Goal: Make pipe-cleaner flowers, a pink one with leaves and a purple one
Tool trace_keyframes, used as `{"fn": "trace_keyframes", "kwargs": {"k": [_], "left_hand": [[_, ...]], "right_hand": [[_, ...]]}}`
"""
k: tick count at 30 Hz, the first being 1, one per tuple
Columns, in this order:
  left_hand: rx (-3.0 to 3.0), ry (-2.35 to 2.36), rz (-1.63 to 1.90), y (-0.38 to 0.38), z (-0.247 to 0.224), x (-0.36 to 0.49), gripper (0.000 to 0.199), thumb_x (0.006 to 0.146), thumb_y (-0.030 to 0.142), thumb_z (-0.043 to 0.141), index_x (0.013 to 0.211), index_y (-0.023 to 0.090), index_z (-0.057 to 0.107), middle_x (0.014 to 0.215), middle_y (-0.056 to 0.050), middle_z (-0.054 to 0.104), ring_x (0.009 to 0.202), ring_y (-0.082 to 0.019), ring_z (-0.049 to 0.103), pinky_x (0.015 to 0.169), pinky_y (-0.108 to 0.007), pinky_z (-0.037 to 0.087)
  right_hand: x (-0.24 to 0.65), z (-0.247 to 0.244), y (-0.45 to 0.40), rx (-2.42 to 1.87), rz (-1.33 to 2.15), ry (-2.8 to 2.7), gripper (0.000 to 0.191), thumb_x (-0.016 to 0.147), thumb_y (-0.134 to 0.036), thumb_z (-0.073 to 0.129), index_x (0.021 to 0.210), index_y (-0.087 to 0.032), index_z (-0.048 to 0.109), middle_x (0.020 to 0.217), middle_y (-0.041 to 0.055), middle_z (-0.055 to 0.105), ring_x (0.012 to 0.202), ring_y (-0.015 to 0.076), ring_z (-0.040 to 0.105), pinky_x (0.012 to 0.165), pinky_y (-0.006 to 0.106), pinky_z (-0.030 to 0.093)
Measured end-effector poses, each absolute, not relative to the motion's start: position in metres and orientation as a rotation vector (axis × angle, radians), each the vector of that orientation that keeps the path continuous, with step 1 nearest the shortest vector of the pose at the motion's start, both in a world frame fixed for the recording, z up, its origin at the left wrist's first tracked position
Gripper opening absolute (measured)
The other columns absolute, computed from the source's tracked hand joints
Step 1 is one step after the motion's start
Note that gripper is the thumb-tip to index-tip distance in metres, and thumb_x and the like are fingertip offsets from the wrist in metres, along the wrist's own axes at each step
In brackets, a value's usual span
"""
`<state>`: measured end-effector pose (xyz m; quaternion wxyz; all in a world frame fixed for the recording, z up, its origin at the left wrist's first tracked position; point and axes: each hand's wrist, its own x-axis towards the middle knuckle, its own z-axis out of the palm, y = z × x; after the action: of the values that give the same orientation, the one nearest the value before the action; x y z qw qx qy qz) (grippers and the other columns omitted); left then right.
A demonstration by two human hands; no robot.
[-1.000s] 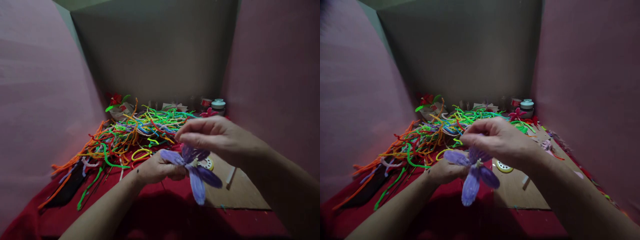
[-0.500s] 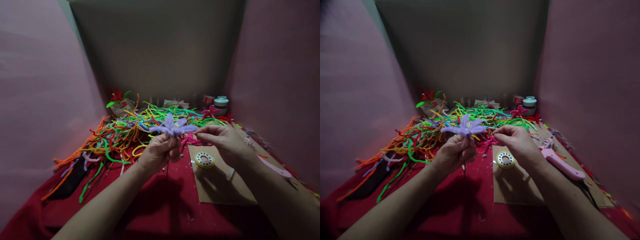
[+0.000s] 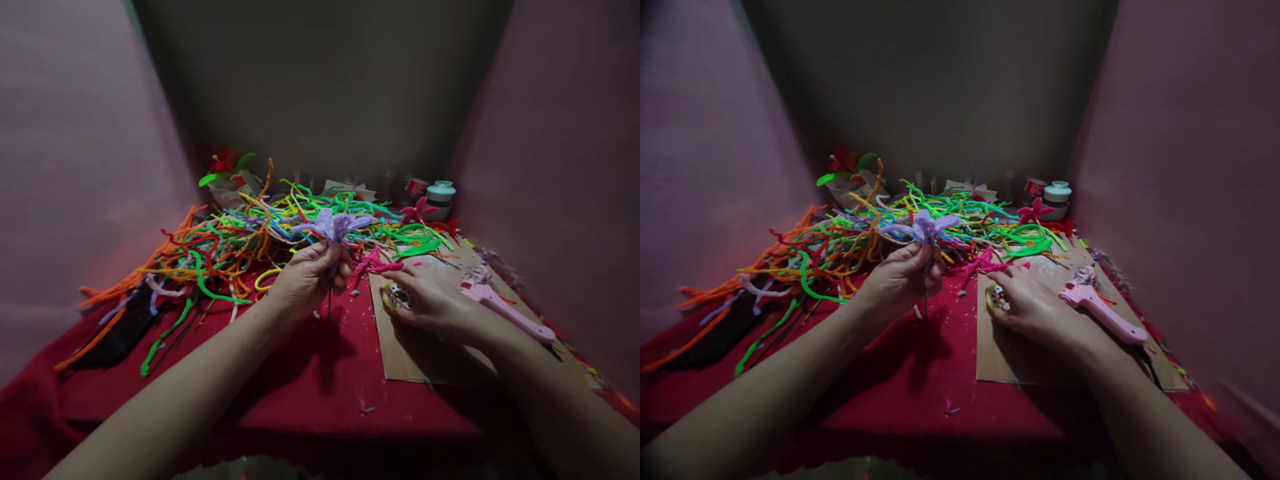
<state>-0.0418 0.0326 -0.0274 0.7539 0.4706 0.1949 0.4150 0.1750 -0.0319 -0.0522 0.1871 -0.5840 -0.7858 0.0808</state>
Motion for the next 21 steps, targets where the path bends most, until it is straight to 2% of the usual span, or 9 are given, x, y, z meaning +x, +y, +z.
{"fn": "trace_keyframes", "kwargs": {"k": [4, 9, 15, 19, 21], "left_hand": [[1.018, 0.473, 0.921, 0.032, -0.027, -0.041, 0.015, 0.079, 0.024, 0.066, 0.073, 0.01, 0.063, 0.068, -0.004, 0.063, 0.048, -0.007, 0.054, 0.045, -0.018, 0.041], [0.968, 0.44, 0.968, 0.033, -0.025, -0.041, 0.015, 0.078, 0.024, 0.067, 0.076, 0.009, 0.067, 0.085, -0.007, 0.068, 0.049, -0.007, 0.057, 0.043, -0.018, 0.042], [0.923, 0.365, 1.005, 0.035, -0.022, -0.041, 0.012, 0.082, 0.017, 0.062, 0.075, 0.008, 0.065, 0.091, -0.011, 0.071, 0.054, -0.01, 0.063, 0.04, -0.018, 0.047], [0.943, 0.335, 0.964, 0.035, -0.022, -0.041, 0.014, 0.084, 0.016, 0.058, 0.077, 0.008, 0.066, 0.093, -0.012, 0.071, 0.057, -0.012, 0.066, 0.042, -0.019, 0.049], [0.95, 0.318, 0.939, 0.035, -0.023, -0.041, 0.015, 0.085, 0.016, 0.057, 0.078, 0.007, 0.066, 0.095, -0.013, 0.07, 0.06, -0.014, 0.067, 0.043, -0.019, 0.05]], "right_hand": [[0.166, -0.025, -0.034, -1.618, 0.632, -1.837, 0.055, 0.073, -0.03, 0.059, 0.126, -0.018, 0.053, 0.092, 0.0077, 0.064, 0.082, 0.0215, 0.059, 0.07, 0.033, 0.047], [0.15, -0.001, -0.028, -1.366, 0.982, -1.492, 0.047, 0.069, -0.032, 0.066, 0.113, -0.017, 0.06, 0.092, 0.0068, 0.064, 0.081, 0.0191, 0.059, 0.073, 0.033, 0.046], [0.139, -0.008, -0.014, -1.2, 1.153, -1.344, 0.037, 0.066, -0.025, 0.067, 0.102, -0.016, 0.063, 0.091, 0.0065, 0.066, 0.083, 0.0196, 0.059, 0.073, 0.034, 0.043], [0.136, -0.016, -0.015, -1.107, 1.339, -1.162, 0.027, 0.065, -0.023, 0.065, 0.092, -0.018, 0.063, 0.078, 0.0038, 0.065, 0.071, 0.0174, 0.059, 0.064, 0.031, 0.043], [0.135, -0.019, -0.015, -1.099, 1.396, -1.115, 0.025, 0.065, -0.022, 0.065, 0.09, -0.018, 0.063, 0.078, 0.0039, 0.066, 0.067, 0.0167, 0.059, 0.062, 0.03, 0.044]]}}
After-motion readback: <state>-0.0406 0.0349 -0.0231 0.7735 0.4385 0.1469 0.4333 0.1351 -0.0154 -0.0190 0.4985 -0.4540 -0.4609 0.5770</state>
